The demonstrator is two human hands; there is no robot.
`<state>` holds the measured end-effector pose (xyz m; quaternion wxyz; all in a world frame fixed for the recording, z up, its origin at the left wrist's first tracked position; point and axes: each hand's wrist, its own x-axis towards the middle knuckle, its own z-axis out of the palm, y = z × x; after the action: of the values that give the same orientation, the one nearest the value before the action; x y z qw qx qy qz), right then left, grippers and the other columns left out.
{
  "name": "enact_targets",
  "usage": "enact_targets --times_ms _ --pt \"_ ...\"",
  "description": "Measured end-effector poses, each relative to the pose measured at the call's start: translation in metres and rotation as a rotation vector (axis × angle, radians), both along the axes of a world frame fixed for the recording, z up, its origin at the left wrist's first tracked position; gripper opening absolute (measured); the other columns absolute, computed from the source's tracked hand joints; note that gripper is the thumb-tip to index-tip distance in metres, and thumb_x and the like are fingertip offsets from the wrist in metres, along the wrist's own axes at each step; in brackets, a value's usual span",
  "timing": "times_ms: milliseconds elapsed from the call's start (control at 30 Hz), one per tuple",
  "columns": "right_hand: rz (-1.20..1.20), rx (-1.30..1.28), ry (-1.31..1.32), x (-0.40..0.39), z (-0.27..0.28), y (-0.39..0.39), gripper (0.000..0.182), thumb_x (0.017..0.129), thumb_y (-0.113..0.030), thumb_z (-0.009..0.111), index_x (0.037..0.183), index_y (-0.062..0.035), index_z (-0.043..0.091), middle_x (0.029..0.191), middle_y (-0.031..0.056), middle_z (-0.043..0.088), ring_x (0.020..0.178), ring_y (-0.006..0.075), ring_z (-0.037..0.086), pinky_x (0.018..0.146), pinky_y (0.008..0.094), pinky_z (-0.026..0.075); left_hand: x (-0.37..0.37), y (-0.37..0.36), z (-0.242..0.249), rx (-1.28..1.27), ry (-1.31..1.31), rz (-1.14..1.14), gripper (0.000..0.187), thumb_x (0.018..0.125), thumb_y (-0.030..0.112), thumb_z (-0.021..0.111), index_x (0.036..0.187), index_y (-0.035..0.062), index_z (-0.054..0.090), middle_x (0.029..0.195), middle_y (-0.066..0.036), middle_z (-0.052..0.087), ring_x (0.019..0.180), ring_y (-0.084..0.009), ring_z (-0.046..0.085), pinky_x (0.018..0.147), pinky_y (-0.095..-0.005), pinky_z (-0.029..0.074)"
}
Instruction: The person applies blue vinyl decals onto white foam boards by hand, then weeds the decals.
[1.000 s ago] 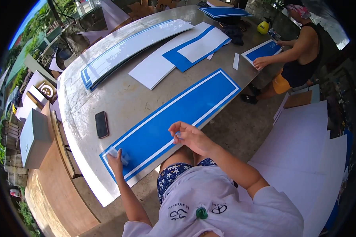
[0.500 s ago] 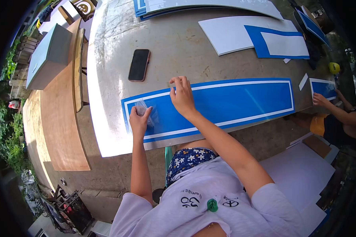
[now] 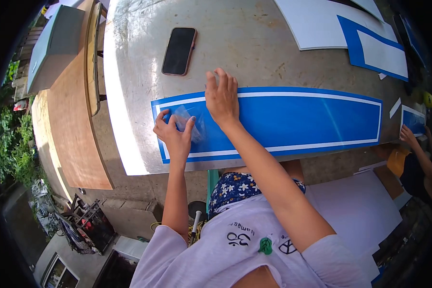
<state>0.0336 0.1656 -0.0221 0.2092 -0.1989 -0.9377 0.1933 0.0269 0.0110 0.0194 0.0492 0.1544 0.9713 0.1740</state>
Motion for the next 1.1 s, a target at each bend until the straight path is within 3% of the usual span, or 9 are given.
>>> enact_targets --times_ms 33,100,200,400,867,1100 --pt "-0.008 -0.016 -0.003 0.000 -0.001 0.000 0.036 0.082 -0.008 0.055 0.116 -0.0069 0.045 0.117 0.0139 0.042 0.109 0.0293 0.044 0.098 0.0442 0.035 0.003 -0.001 -0.002 -0.010 -0.008 0.005 0.042 0.079 0.037 0.072 0.091 -0.0020 0.062 0.132 -0.026 0.036 0.113 -0.0349 0.042 0.091 -0.0445 0.038" --pt "-0.019 -0.040 -0.012 -0.002 -0.002 0.000 0.037 0.081 -0.008 0.056 0.117 -0.0068 0.045 0.117 0.0138 0.042 0.109 0.0291 0.044 0.099 0.0444 0.035 0.007 -0.001 -0.006 -0.044 0.076 0.117 0.048 0.077 0.042 0.071 0.096 -0.0016 0.064 0.139 -0.029 0.030 0.126 -0.0450 0.025 0.101 -0.0530 0.026" --pt "-0.011 -0.040 -0.020 -0.001 -0.003 0.000 0.038 0.080 -0.009 0.057 0.116 -0.0066 0.045 0.117 0.0136 0.042 0.109 0.0287 0.044 0.099 0.0446 0.035 0.004 0.000 -0.012 -0.016 -0.069 0.267 0.050 0.074 0.043 0.074 0.097 -0.0007 0.066 0.143 -0.030 0.024 0.130 -0.0455 0.020 0.103 -0.0534 0.024" --pt "-0.013 -0.018 -0.027 -0.002 -0.004 0.000 0.040 0.078 -0.009 0.058 0.116 -0.0068 0.045 0.116 0.0130 0.042 0.109 0.0281 0.044 0.099 0.0445 0.035 -0.005 -0.010 -0.005 0.148 -0.159 0.294 0.050 0.068 0.043 0.078 0.088 -0.0025 0.068 0.142 -0.025 0.025 0.124 -0.0441 0.023 0.100 -0.0569 0.024" --pt "-0.023 -0.010 -0.056 -0.003 -0.004 -0.001 0.036 0.083 -0.011 0.058 0.116 -0.0099 0.044 0.116 0.0123 0.043 0.108 0.0274 0.044 0.096 0.0412 0.036 -0.017 -0.018 -0.001 0.075 -0.198 0.285 0.042 0.067 0.040 0.079 0.072 0.0005 0.067 0.130 -0.020 0.033 0.116 -0.0392 0.028 0.096 -0.0554 0.028" --pt "-0.018 0.000 -0.073 -0.003 -0.005 -0.002 0.044 0.079 -0.011 0.062 0.117 -0.0086 0.041 0.117 0.0121 0.041 0.109 0.0270 0.044 0.099 0.0433 0.035 -0.021 -0.015 0.007 0.031 -0.161 0.251 0.033 0.069 0.032 0.079 0.069 0.0024 0.066 0.126 -0.019 0.038 0.112 -0.0378 0.032 0.092 -0.0533 0.034"
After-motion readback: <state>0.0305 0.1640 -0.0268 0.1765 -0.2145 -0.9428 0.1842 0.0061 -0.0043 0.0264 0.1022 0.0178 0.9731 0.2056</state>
